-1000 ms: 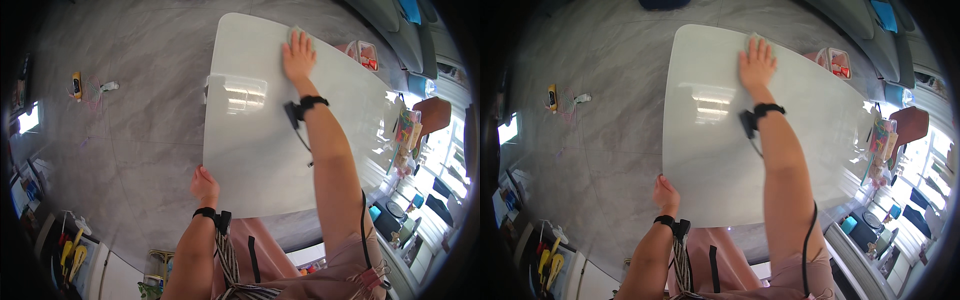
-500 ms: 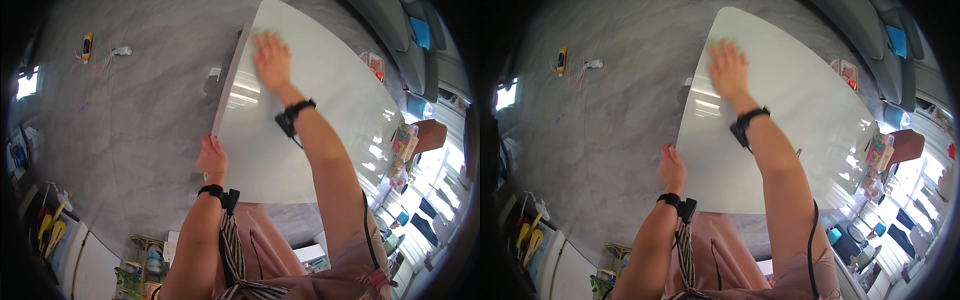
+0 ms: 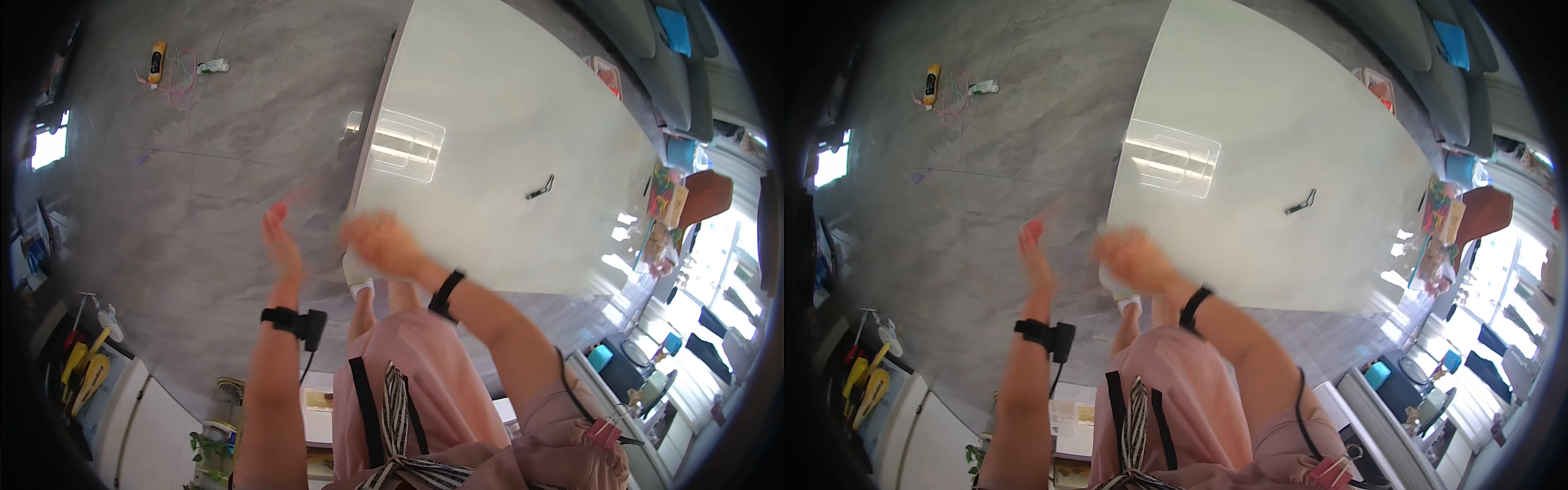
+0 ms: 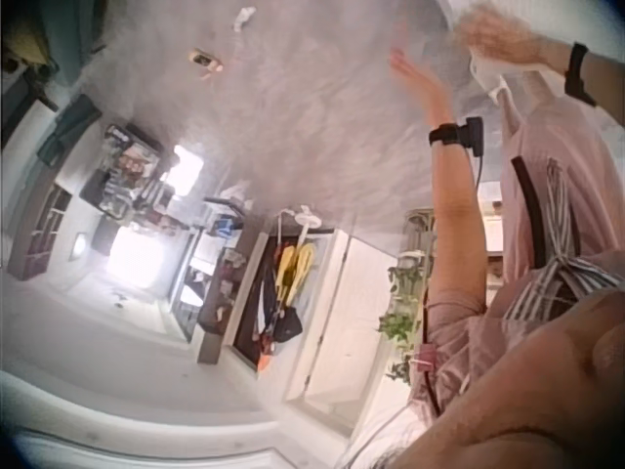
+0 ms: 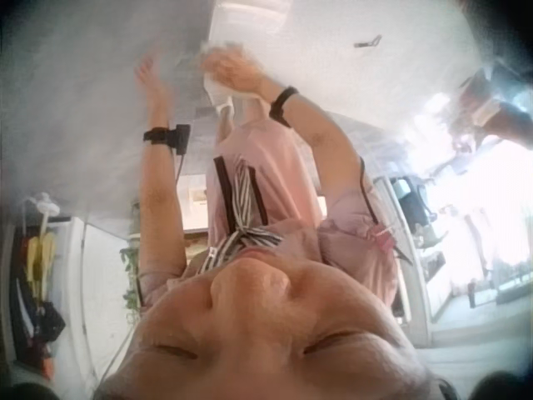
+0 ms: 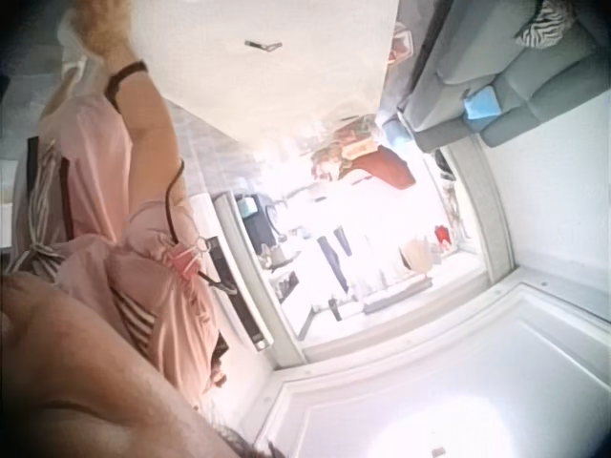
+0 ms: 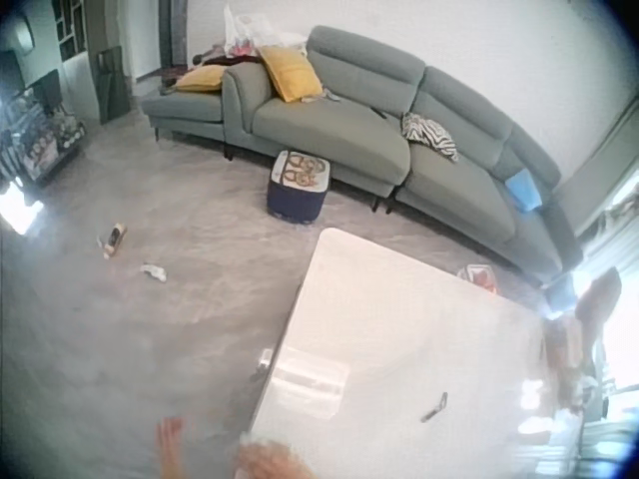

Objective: The person wipes a white coffee table with a cloth, moving a plastic container and a small black object aside to clean underneath. They then wipe the table's top surface and the side edges of the table.

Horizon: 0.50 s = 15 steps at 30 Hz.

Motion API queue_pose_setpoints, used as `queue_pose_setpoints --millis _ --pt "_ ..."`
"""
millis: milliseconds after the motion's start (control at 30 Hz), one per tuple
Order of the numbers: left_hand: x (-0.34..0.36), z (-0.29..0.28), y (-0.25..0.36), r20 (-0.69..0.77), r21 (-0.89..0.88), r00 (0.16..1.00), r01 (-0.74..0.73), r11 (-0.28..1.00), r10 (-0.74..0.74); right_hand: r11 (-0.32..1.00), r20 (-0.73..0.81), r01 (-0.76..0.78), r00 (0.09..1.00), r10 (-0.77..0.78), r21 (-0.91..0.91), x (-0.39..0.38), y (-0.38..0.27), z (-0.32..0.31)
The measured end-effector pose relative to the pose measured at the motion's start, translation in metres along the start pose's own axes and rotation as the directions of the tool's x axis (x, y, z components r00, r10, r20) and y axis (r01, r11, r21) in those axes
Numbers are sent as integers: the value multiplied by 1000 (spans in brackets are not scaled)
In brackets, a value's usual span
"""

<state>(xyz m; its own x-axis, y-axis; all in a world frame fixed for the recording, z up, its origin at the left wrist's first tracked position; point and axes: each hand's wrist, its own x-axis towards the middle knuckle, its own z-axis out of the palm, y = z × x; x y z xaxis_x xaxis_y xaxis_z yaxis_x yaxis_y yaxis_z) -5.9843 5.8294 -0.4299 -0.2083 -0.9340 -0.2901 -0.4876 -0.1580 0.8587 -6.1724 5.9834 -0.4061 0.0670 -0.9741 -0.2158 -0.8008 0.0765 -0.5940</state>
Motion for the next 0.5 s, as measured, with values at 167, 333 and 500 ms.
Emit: queue_pose_setpoints --millis 167,333,500 --pt "-7 -62 -17 15 131 987 155 979 -158 861 -555 -478 770 314 -176 62 67 -65" --pt "-8 -29 -27 89 77 972 211 974 -218 962 -195 -245 956 219 -121 13 -44 23" --pt "-16 23 27 139 66 975 164 984 -172 927 30 -353 933 359 -128 -118 -50 48"
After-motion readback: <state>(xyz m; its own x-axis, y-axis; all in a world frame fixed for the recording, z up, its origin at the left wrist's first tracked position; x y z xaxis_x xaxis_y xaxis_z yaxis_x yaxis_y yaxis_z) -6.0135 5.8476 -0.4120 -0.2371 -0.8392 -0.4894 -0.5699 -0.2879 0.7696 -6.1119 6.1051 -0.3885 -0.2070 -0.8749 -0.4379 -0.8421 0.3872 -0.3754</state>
